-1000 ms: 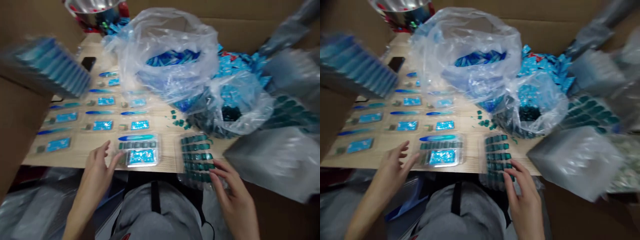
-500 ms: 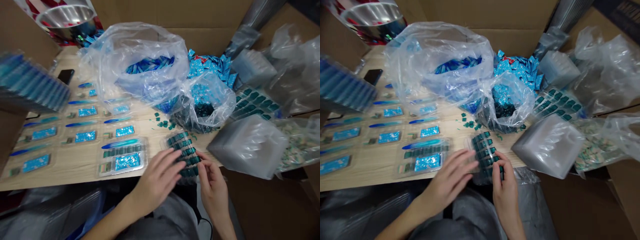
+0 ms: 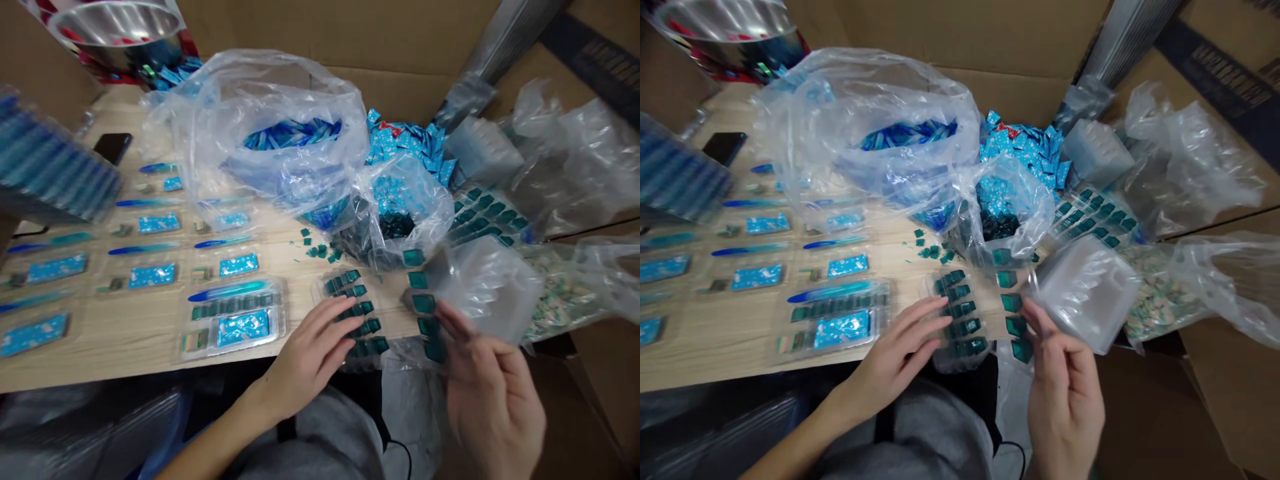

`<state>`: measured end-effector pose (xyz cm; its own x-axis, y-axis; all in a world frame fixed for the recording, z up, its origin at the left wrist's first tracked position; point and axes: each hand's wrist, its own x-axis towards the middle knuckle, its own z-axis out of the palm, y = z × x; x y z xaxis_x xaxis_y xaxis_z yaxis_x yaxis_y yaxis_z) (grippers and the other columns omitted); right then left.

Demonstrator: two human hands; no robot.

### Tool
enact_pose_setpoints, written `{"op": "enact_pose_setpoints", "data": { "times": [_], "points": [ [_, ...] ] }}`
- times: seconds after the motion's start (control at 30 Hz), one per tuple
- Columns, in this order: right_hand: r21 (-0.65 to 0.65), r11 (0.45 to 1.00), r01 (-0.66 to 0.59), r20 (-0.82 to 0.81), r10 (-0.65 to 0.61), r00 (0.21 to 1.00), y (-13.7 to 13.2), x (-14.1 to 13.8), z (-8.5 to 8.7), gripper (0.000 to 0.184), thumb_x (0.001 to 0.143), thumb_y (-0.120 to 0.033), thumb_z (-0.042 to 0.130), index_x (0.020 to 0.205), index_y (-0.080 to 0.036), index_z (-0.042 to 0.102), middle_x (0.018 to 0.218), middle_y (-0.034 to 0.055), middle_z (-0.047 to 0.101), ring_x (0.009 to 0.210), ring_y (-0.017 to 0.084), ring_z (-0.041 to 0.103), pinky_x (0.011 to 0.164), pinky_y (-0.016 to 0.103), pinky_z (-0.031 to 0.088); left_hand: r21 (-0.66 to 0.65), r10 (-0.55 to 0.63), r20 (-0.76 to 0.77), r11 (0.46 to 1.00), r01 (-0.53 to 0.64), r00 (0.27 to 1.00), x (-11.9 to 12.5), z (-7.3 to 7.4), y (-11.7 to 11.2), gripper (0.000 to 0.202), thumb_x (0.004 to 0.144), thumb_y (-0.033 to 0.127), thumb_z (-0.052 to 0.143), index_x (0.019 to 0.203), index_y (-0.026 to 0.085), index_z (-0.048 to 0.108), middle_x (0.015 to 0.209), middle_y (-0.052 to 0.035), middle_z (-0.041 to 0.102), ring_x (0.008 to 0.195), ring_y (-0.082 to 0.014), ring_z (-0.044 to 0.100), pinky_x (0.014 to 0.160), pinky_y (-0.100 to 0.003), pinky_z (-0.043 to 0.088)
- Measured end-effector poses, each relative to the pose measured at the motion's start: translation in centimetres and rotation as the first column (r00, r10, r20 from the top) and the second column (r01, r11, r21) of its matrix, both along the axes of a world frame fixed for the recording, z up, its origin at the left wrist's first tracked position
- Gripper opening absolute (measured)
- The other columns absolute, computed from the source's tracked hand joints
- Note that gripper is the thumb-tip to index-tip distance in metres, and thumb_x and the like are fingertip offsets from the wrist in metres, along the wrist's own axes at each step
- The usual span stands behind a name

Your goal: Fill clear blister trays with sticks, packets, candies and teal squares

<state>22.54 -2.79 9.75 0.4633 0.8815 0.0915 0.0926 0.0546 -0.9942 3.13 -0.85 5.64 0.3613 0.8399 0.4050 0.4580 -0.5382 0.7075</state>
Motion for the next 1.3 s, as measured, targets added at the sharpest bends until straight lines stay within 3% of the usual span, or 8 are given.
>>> {"op": "enact_pose_setpoints", "data": {
  "times": [0.1, 0.27, 0.4, 0.53, 0.73, 0.87, 1.13, 1.3],
  "points": [
    [0.089, 0.995, -0.032, -0.192, 0.049, 0.980, 0.3, -1.3, 1.3, 0.013, 0.092, -0.023, 0.051, 0.079, -0.022, 0.056, 0.107, 0.0023, 0.072, 0.109, 0.019, 0.064, 0.092, 0.032, 0.052, -0.144, 0.151, 0.186, 0.982, -0.125, 0.971, -1.0, 0.3, -0.1, 0.041, 0.093, 0.016, 0.049, 0.132, 0.028, 0.047, 0.134, -0.0077, 0.055, 0.125, -0.0182, 0.051, 0.104, -0.037, 0.046],
    [-0.013, 0.946, -0.324, -0.309, 0.304, 0.901, 1.9, -3.4, 1.4, 0.018, 0.089, -0.032, 0.056, 0.075, -0.022, 0.057, 0.104, 0.0049, 0.073, 0.099, 0.021, 0.068, 0.079, 0.029, 0.058, -0.367, 0.376, 0.437, 0.904, -0.220, 0.817, -4.5, 2.1, 0.6, 0.042, 0.091, 0.025, 0.055, 0.132, 0.030, 0.050, 0.128, -0.0064, 0.059, 0.108, -0.0170, 0.062, 0.094, -0.033, 0.052],
    [-0.166, 0.851, -0.497, -0.265, 0.447, 0.854, 3.1, -4.8, 0.4, 0.022, 0.083, -0.042, 0.064, 0.071, -0.023, 0.059, 0.101, 0.0061, 0.073, 0.090, 0.024, 0.071, 0.071, 0.030, 0.060, -0.607, 0.437, 0.545, 0.794, -0.022, 0.715, -8.5, 2.8, -0.4, 0.045, 0.083, 0.038, 0.063, 0.125, 0.022, 0.056, 0.077, -0.0013, 0.065, 0.058, -0.0104, 0.061, 0.056, -0.024, 0.055],
    [-0.252, 0.730, -0.635, -0.278, 0.574, 0.771, 4.1, -6.8, -1.1, 0.029, 0.086, -0.052, 0.056, 0.078, -0.025, 0.062, 0.107, 0.0092, 0.071, 0.088, 0.029, 0.071, 0.070, 0.038, 0.061, -0.757, 0.531, 0.501, 0.651, 0.049, 0.683, -10.7, 1.5, -3.9, 0.039, 0.081, 0.043, 0.064, 0.112, 0.019, 0.060, 0.066, 0.0005, 0.060, 0.053, -0.0104, 0.059, 0.051, -0.024, 0.053],
    [-0.178, 0.741, -0.647, -0.156, 0.628, 0.762, 4.7, -13.1, -4.0, 0.039, 0.086, -0.034, 0.062, 0.123, -0.031, 0.051, 0.130, 0.0093, 0.058, 0.113, 0.027, 0.061, 0.090, 0.043, 0.055, -0.639, 0.770, 0.179, 0.564, -0.522, 0.613, -11.5, -1.2, -7.0, 0.053, 0.090, 0.032, 0.051, 0.140, 0.025, 0.036, 0.090, -0.0025, 0.061, 0.071, -0.0120, 0.063, 0.064, -0.026, 0.055],
    [-0.220, 0.750, -0.624, 0.145, 0.658, 0.739, 4.6, -16.2, -6.2, 0.053, 0.092, -0.035, 0.051, 0.142, -0.029, 0.035, 0.145, 0.0104, 0.042, 0.132, 0.026, 0.043, 0.106, 0.050, 0.042, -0.354, 0.813, -0.189, 0.467, -0.811, 0.550, -12.9, -2.6, -6.8, 0.040, 0.091, 0.030, 0.049, 0.130, 0.022, 0.050, 0.105, -0.0084, 0.057, 0.100, -0.0206, 0.059, 0.087, -0.038, 0.052],
    [-0.327, 0.739, -0.589, 0.590, 0.647, 0.483, 4.3, -16.2, -8.7, 0.049, 0.098, -0.029, 0.031, 0.146, -0.022, 0.031, 0.157, 0.0126, 0.015, 0.143, 0.032, 0.018, 0.109, 0.062, 0.027, -0.356, 0.618, -0.262, 0.652, -0.669, 0.742, -13.6, -4.0, -6.2, 0.051, 0.097, 0.031, 0.039, 0.145, 0.022, 0.027, 0.136, -0.0144, 0.051, 0.127, -0.0237, 0.049, 0.100, -0.044, 0.046],
    [-0.249, 0.761, -0.600, 0.714, 0.562, 0.416, 5.1, -15.3, -7.3, 0.049, 0.097, -0.025, 0.037, 0.146, -0.024, 0.031, 0.157, 0.0131, 0.014, 0.142, 0.035, 0.018, 0.106, 0.065, 0.031, -0.242, 0.616, -0.299, 0.690, -0.682, 0.729, -16.0, -4.0, -3.4, 0.030, 0.097, 0.024, 0.038, 0.119, 0.021, 0.058, 0.120, -0.0082, 0.063, 0.114, -0.0200, 0.057, 0.098, -0.040, 0.047]
  ]
}}
